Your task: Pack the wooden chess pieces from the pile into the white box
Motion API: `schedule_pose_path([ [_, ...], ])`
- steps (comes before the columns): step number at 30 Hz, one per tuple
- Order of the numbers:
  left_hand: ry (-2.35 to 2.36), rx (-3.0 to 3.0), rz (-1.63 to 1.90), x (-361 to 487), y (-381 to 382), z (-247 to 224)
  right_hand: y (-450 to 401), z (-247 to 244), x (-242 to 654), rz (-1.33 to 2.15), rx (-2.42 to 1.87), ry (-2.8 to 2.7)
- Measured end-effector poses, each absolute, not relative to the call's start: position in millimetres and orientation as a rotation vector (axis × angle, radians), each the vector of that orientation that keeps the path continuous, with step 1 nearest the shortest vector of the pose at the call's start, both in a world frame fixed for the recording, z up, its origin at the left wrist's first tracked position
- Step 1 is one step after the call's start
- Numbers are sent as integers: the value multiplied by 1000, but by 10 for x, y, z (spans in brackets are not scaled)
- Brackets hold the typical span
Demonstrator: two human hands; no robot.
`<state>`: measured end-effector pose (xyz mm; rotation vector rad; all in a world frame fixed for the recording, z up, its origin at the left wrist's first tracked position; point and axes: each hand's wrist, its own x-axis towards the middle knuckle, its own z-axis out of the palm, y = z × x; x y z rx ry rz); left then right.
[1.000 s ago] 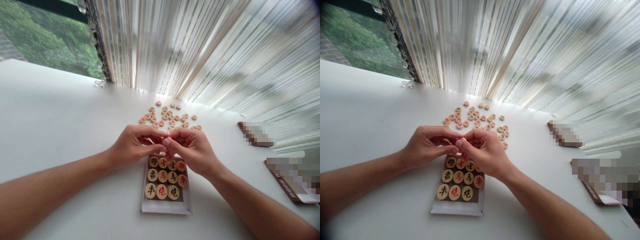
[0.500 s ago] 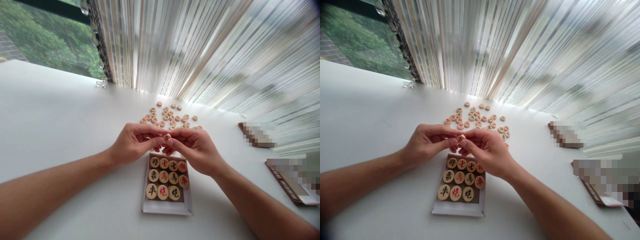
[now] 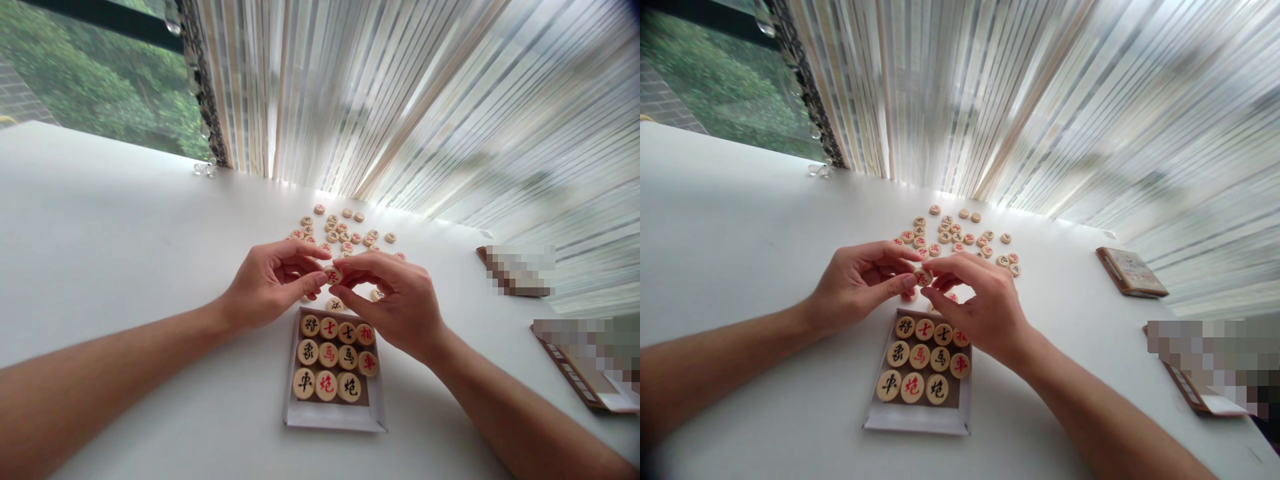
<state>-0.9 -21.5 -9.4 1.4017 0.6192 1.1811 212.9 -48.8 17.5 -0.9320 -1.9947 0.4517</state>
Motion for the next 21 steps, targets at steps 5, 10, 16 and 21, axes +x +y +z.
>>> schedule_pose_path([
  [5, 608, 1406, 1162, -10, -212, -112, -481, 191, 2127, 314, -916, -2057],
  [10, 602, 1431, 1162, -16, -204, -134, -483, 178, 2134, 453, -952, -1982],
  [16, 618, 1416, 1178, -14, -199, -126, -469, 167, 2140, 702, -983, -1845],
  [21, 615, 1391, 1212, -14, -199, -115, -461, 174, 2133, 865, -969, -1763],
])
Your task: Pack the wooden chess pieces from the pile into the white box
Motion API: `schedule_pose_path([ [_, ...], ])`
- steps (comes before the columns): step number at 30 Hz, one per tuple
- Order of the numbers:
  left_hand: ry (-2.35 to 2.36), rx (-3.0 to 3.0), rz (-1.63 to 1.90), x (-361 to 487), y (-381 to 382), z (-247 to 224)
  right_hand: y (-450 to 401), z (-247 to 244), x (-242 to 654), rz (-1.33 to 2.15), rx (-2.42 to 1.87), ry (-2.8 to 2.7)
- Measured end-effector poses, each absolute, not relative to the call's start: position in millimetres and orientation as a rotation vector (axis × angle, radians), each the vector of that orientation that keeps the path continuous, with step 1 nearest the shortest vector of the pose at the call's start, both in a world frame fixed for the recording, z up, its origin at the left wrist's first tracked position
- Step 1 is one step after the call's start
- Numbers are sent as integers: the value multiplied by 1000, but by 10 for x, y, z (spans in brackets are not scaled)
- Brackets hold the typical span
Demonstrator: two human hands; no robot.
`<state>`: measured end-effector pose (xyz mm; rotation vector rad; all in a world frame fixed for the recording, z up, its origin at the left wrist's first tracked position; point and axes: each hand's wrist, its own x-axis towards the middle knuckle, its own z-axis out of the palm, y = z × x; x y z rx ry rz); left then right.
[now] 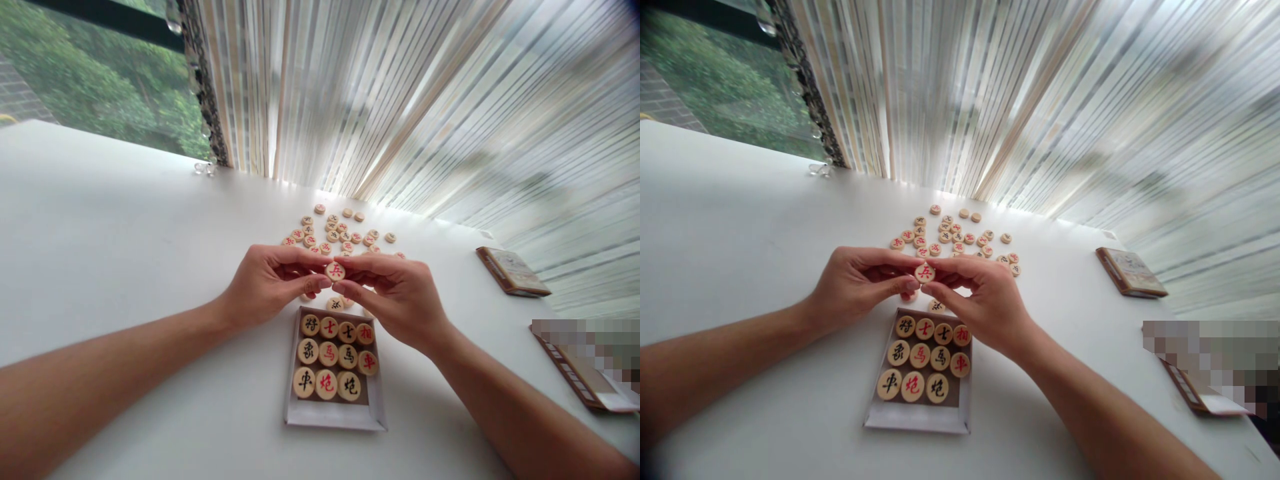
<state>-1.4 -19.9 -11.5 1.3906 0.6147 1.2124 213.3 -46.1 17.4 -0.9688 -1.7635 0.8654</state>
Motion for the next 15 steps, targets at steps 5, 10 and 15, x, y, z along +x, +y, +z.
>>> schedule_pose_path([
  [5, 586, 1384, 1244, -7, -197, -108, -455, 187, 2122, 882, -996, -1743],
  [10, 584, 1398, 1239, -14, -196, -104, -460, 201, 2133, 848, -1056, -1802],
  [15, 616, 1448, 1205, -26, -204, -102, -467, 235, 2129, 909, -1112, -1847],
])
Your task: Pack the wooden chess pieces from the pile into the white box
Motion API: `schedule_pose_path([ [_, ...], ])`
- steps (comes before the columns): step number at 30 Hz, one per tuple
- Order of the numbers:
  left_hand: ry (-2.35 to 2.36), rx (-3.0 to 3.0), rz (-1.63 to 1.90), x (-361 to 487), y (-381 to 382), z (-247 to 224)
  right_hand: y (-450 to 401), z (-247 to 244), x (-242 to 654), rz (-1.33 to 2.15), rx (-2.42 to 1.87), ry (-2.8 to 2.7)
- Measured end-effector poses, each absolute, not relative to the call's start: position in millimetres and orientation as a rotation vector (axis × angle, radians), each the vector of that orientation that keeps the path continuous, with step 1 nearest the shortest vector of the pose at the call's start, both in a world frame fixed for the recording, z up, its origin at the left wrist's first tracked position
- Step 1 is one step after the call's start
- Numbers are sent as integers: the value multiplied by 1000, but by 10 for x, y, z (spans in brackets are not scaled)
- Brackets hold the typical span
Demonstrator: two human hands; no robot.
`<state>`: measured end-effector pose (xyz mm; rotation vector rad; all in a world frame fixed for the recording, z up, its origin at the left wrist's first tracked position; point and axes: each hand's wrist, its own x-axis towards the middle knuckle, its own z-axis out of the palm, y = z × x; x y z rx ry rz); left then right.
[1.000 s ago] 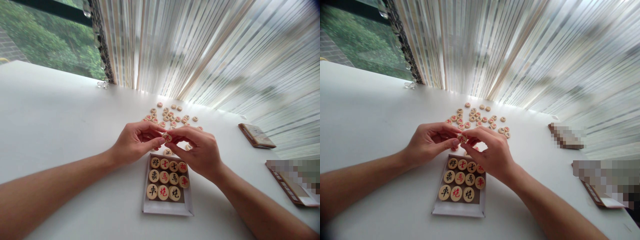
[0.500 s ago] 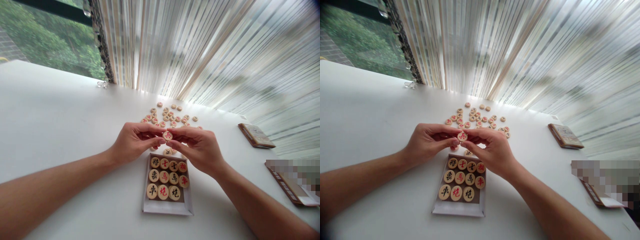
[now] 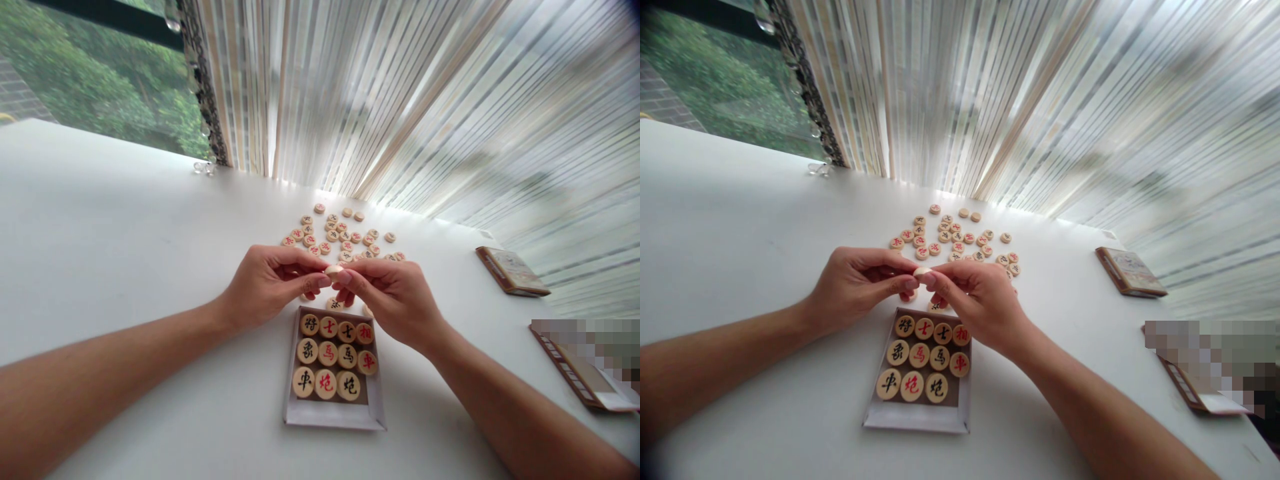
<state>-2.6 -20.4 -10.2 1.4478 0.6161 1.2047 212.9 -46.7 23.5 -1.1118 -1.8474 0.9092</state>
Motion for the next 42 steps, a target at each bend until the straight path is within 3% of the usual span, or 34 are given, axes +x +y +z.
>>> schedule_pose_path([
  [8, 598, 1585, 1141, -26, -248, -111, -484, 271, 2089, 1251, -1155, -1701],
  [19, 606, 1932, 1200, -51, -255, -71, -547, 282, 2049, 1301, -1256, -1616],
  [28, 630, 1684, 1204, -47, -227, -134, -443, 269, 2120, 1613, -1031, -1460],
  [42, 652, 1859, 1237, -35, -273, -78, -519, 233, 2005, 1474, -1179, -1440],
])
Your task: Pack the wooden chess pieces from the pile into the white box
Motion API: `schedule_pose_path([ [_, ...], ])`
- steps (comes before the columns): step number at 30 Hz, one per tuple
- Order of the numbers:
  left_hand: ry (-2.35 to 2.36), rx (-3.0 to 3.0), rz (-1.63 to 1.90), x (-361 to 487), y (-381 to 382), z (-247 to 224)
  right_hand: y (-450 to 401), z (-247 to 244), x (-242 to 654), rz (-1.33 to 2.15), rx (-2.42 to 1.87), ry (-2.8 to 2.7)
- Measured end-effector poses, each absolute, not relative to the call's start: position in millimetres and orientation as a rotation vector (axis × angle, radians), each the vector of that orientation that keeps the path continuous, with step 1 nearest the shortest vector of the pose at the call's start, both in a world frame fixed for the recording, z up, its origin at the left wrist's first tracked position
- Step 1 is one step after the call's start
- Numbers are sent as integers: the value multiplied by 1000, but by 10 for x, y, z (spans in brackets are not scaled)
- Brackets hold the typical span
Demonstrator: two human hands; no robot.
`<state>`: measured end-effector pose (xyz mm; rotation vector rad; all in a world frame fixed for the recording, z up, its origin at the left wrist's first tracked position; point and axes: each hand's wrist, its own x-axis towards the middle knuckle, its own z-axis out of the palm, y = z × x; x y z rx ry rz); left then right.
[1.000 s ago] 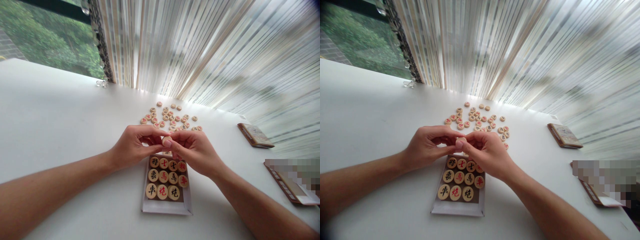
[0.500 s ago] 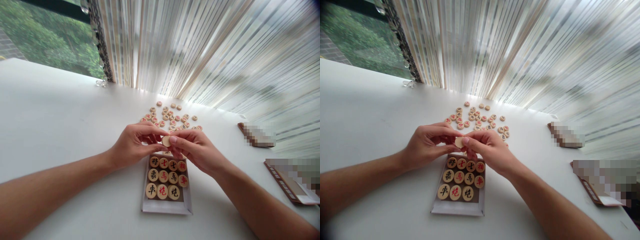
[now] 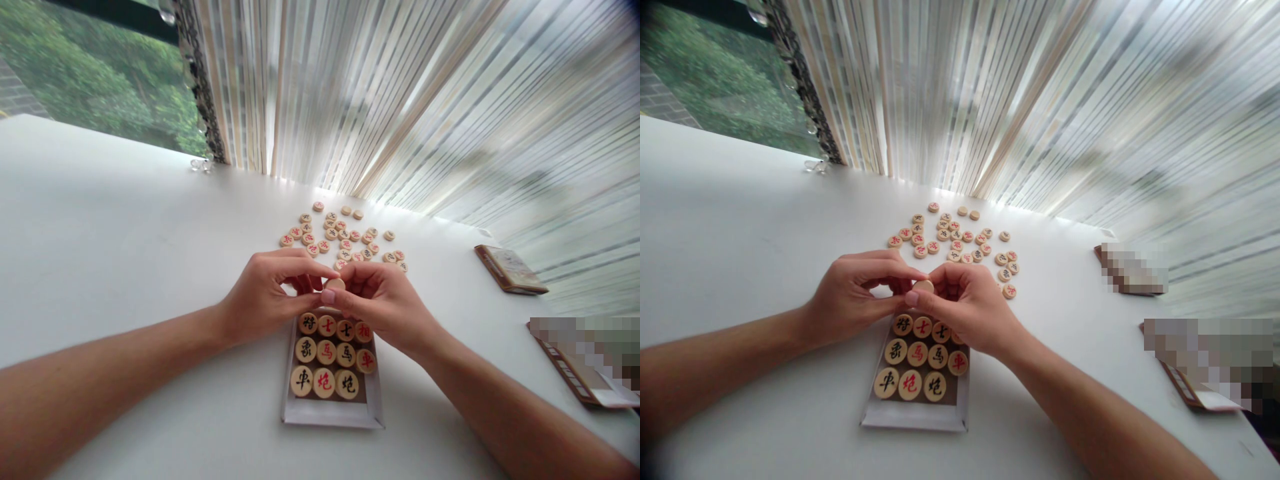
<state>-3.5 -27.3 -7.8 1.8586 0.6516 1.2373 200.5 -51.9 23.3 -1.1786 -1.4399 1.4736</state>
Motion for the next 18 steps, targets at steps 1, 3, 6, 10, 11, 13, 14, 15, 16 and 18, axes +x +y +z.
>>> schedule_pose_path([
  [1, 649, 1864, 1238, -33, -276, -77, -519, 235, 2005, 1466, -1180, -1453],
  [3, 644, 1863, 1237, -34, -278, -80, -514, 249, 2010, 1464, -1166, -1476],
  [6, 643, 1850, 1239, -39, -274, -91, -503, 275, 2026, 1462, -1140, -1510],
  [10, 624, 1823, 1246, -42, -273, -97, -497, 284, 2055, 1441, -1127, -1559],
  [11, 619, 1819, 1246, -42, -274, -95, -497, 283, 2064, 1442, -1121, -1568],
  [13, 611, 1810, 1247, -42, -276, -90, -496, 282, 2080, 1454, -1111, -1580],
  [14, 608, 1805, 1245, -43, -277, -88, -494, 283, 2087, 1464, -1108, -1583],
  [15, 607, 1802, 1242, -43, -278, -87, -493, 286, 2093, 1472, -1104, -1584],
  [16, 605, 1798, 1241, -44, -278, -87, -491, 289, 2098, 1476, -1099, -1586],
  [18, 602, 1793, 1240, -47, -276, -90, -485, 298, 2106, 1474, -1091, -1594],
])
